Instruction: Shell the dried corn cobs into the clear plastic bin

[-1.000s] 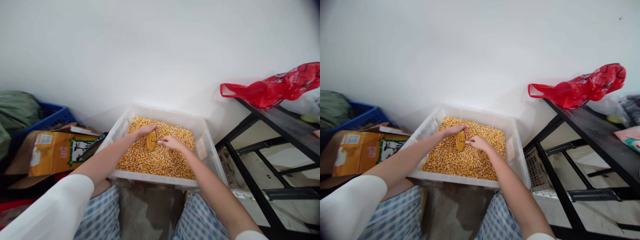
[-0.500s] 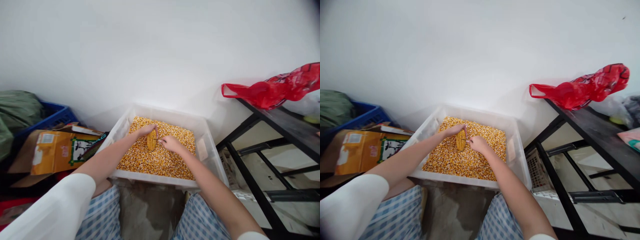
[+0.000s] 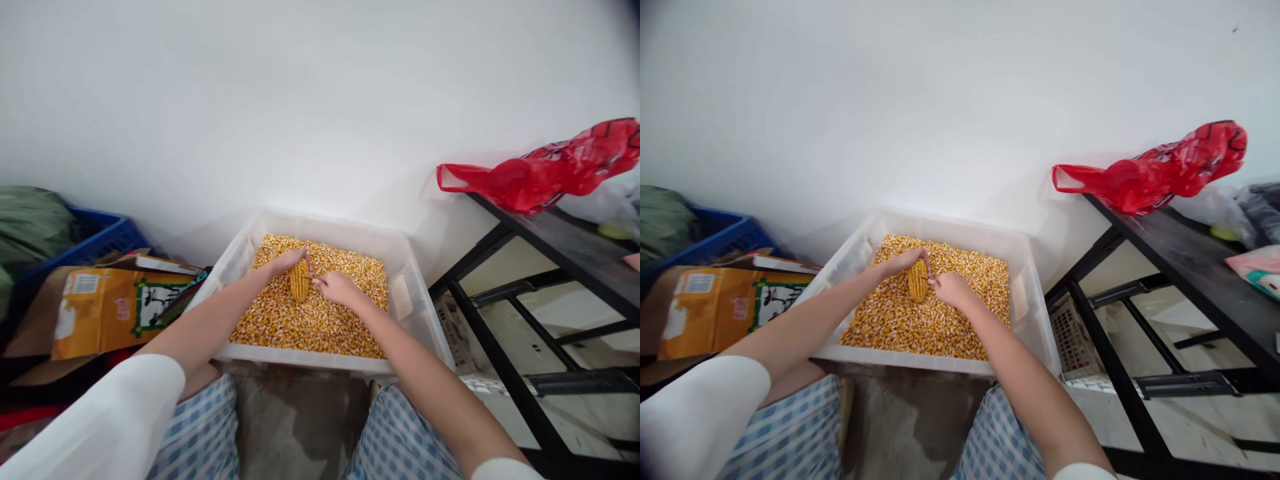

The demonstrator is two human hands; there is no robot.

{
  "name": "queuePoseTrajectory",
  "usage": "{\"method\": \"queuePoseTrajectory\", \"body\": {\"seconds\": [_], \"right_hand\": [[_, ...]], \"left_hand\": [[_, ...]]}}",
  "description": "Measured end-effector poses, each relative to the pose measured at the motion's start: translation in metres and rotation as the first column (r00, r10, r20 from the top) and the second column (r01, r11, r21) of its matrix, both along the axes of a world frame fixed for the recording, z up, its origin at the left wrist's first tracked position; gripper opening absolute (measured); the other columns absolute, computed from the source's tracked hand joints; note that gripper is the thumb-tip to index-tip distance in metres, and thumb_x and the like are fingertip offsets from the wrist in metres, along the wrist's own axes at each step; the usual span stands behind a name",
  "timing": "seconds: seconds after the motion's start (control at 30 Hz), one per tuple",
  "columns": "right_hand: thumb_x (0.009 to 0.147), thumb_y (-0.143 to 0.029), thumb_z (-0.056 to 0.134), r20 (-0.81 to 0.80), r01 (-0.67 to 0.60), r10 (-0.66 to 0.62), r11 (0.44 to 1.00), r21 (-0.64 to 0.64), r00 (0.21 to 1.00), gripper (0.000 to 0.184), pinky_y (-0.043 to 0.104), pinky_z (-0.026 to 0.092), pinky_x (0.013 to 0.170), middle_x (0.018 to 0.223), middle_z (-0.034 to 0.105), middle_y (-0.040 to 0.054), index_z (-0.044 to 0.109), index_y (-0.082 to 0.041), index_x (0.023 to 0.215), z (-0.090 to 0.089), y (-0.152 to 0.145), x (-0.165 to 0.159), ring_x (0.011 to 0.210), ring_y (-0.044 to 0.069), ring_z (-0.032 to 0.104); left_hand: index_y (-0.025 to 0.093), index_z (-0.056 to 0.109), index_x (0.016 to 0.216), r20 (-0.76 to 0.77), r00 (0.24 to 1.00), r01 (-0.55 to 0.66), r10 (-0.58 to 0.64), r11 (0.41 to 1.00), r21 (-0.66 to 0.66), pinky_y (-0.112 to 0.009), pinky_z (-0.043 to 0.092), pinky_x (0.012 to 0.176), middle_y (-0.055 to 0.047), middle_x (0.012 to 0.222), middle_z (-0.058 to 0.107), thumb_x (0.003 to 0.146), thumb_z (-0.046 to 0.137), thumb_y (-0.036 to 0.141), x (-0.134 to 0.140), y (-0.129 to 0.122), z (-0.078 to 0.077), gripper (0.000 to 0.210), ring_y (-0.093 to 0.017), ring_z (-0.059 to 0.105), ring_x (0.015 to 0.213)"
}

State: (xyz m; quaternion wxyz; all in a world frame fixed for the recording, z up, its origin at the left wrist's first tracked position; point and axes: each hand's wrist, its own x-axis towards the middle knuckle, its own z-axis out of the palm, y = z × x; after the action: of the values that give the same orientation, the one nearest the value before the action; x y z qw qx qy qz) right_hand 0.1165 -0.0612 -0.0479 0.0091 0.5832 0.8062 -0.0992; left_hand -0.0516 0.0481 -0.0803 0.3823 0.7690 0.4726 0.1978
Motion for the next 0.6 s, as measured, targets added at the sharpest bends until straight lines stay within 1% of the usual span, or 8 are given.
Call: {"method": "queuePoseTrajectory", "body": {"seconds": [0.1, 0.2, 0.27, 0.4, 0.6], "right_hand": [[0.088, -0.043, 0.024, -0.034, 0.008, -0.009, 0.999, -0.039, 0.999, 0.049, 0.021, 0.035, 0.063, 0.087, 0.063, 0.011, 0.064, -0.014, 0.088, -0.0025, 0.001, 0.0006, 0.075, 0.014, 0.056], [0.087, -0.042, 0.026, -0.055, 0.011, -0.014, 0.998, -0.067, 0.998, 0.047, 0.02, 0.034, 0.061, 0.087, 0.063, 0.011, 0.063, -0.013, 0.087, -0.003, 0.0016, 0.0017, 0.073, 0.014, 0.056], [0.087, -0.041, 0.028, -0.059, 0.015, -0.02, 0.997, -0.078, 0.998, 0.045, 0.02, 0.034, 0.06, 0.087, 0.063, 0.0108, 0.063, -0.014, 0.088, -0.0027, 0.0018, 0.0021, 0.073, 0.014, 0.056], [0.087, -0.041, 0.028, -0.057, 0.018, -0.022, 0.997, -0.077, 0.998, 0.044, 0.02, 0.034, 0.062, 0.087, 0.063, 0.0101, 0.064, -0.014, 0.089, -0.0006, 0.0019, 0.0015, 0.074, 0.013, 0.056], [0.087, -0.041, 0.029, -0.05, -0.006, 0.004, 0.999, -0.035, 0.999, 0.043, 0.02, 0.035, 0.063, 0.089, 0.063, 0.0096, 0.064, -0.015, 0.089, 0.0021, 0.0014, 0.0005, 0.075, 0.014, 0.057]], "left_hand": [[0.016, 0.065, 0.073, -0.004, 1.0, 0.01, -0.01, 1.0, -0.024, -0.029, 0.034, 0.087, -0.004, 0.084, 0.064, 0.08, 0.017, 0.042, -0.0008, 0.0004, -0.0001, 0.055, -0.018, 0.053, 0.085], [0.015, 0.064, 0.076, 0.012, 1.0, 0.002, -0.001, 0.997, -0.079, -0.029, 0.036, 0.085, -0.005, 0.078, 0.065, 0.08, 0.017, 0.042, -0.0008, 0.0019, -0.0018, 0.055, -0.018, 0.054, 0.081], [0.014, 0.063, 0.076, 0.018, 1.0, -0.001, 0.002, 0.997, -0.078, -0.029, 0.036, 0.084, -0.005, 0.078, 0.064, 0.08, 0.017, 0.043, -0.0008, 0.0029, -0.0029, 0.054, -0.019, 0.054, 0.081], [0.015, 0.063, 0.075, 0.016, 1.0, -0.016, 0.017, 0.999, -0.047, -0.029, 0.035, 0.085, -0.005, 0.081, 0.064, 0.08, 0.018, 0.042, -0.0008, 0.0033, -0.003, 0.053, -0.019, 0.053, 0.085], [0.015, 0.063, 0.072, 0.034, 0.999, -0.016, 0.018, 0.999, -0.048, -0.029, 0.035, 0.085, -0.005, 0.082, 0.064, 0.081, 0.015, 0.043, 0.0004, 0.0015, -0.0016, 0.056, -0.018, 0.053, 0.085]]}}
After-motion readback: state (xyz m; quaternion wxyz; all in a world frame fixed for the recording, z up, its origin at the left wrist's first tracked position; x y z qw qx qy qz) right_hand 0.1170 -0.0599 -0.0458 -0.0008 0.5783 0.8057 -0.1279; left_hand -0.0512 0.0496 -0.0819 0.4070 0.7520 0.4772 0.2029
